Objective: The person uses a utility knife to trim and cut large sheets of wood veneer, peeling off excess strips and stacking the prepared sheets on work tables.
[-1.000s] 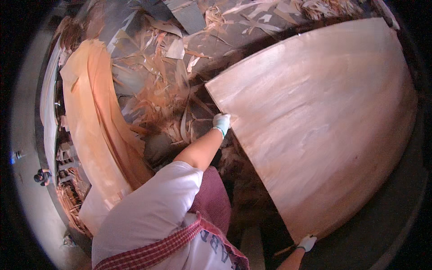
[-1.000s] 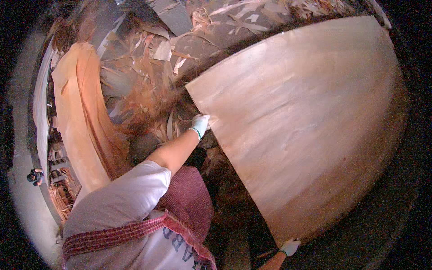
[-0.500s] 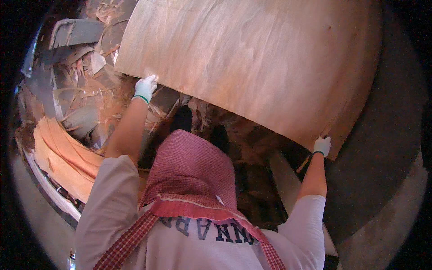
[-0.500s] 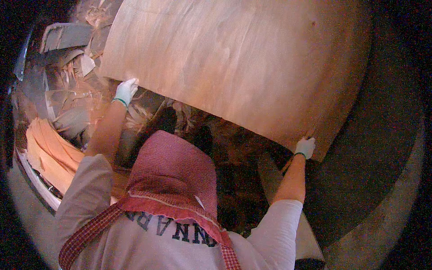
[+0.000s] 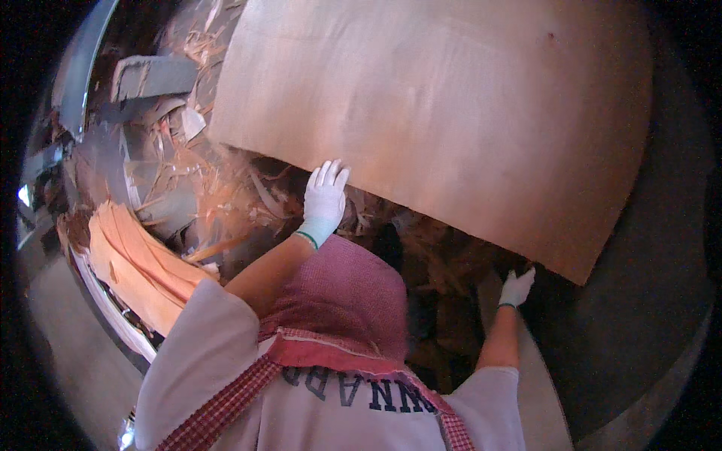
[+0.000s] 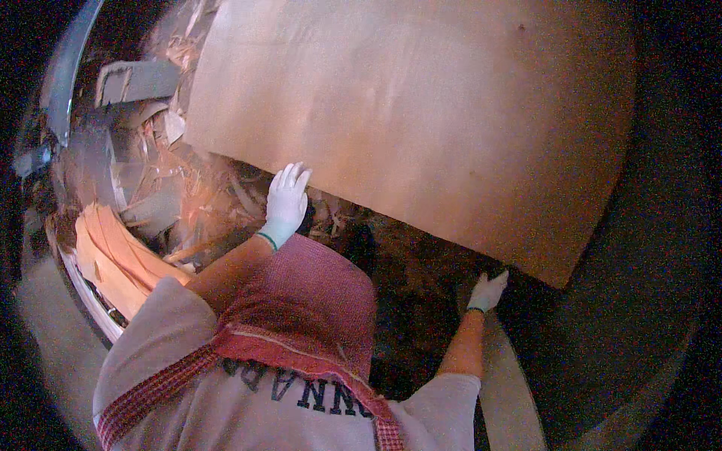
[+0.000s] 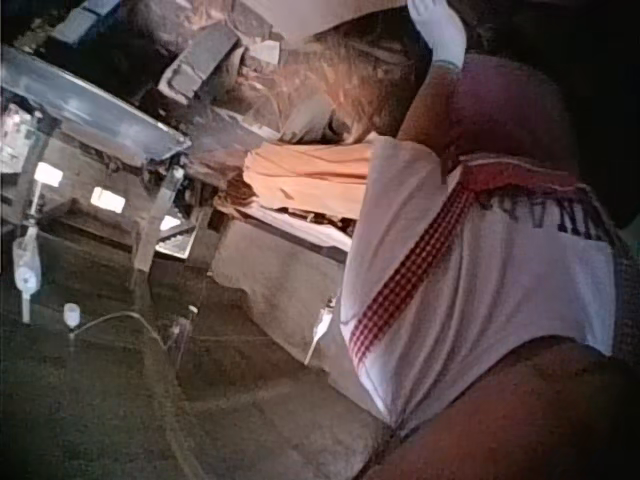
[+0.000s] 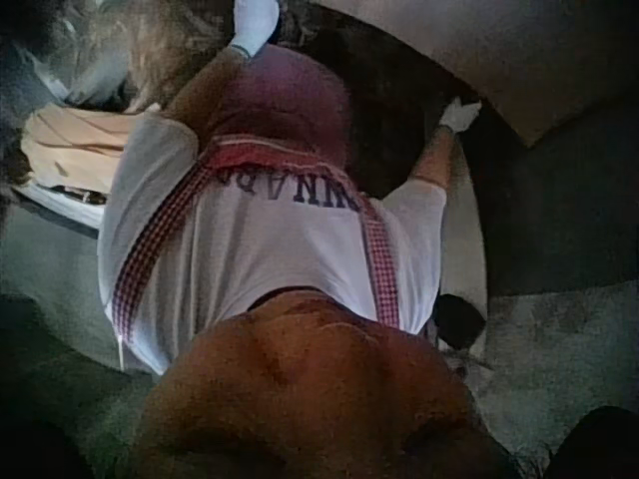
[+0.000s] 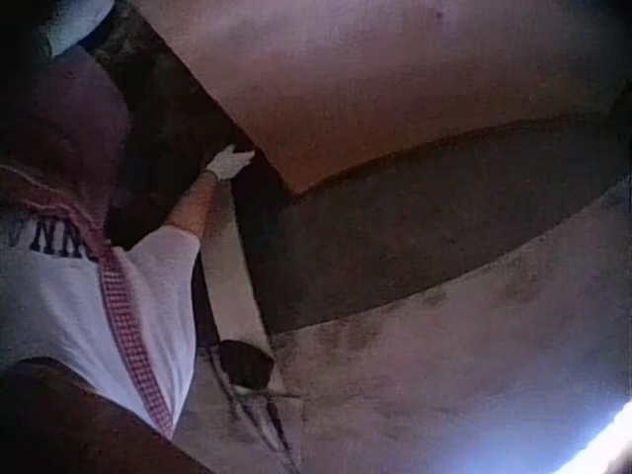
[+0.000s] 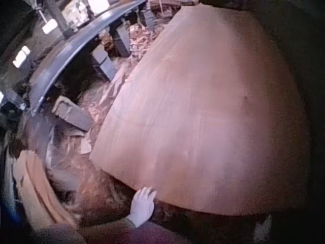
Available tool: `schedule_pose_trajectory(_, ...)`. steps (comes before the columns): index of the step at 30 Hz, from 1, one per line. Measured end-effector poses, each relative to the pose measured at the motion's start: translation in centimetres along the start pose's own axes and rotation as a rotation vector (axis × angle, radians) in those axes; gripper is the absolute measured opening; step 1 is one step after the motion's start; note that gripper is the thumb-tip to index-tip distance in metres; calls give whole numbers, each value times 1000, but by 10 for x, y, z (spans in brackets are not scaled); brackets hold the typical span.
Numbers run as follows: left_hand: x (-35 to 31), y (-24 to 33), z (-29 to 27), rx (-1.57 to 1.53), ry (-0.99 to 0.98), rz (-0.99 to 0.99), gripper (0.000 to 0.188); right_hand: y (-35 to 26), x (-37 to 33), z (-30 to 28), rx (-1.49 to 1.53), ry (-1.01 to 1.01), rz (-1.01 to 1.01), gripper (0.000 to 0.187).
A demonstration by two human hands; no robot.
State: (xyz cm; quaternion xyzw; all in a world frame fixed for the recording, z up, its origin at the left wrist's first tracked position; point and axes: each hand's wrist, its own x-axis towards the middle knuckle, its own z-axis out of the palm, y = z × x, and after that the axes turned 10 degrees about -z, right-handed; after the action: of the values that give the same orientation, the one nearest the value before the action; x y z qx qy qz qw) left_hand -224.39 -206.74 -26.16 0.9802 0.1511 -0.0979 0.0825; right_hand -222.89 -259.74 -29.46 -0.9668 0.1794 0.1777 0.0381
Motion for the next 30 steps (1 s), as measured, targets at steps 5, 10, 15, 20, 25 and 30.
schedule_pose_trajectory(5, 14, 3, 40, 175, -142, 78, 61, -5, 27, -33, -33, -173, 115, 53)
schedule_pose_trajectory(10, 17, 11, 40, 307, -333, 8, 62, 48, 2, -61, 237, -9, 335, 65)
schedule_pose_trajectory(15, 16, 13, 37, 334, -541, -65, 76, 180, -50, -31, -23, 157, 423, 52)
schedule_pose_trajectory(20, 29, 21, 22, 392, -635, -95, 76, 194, -18, -102, -73, 219, 491, 60)
schedule_pose_trajectory(25, 28, 18, 30, 378, -620, -99, 77, 165, 17, -183, -50, 260, 467, 57)
schedule_pose_trajectory(30, 29, 9, 25, 361, -637, -68, 85, 148, 52, -225, -105, 496, 378, 48)
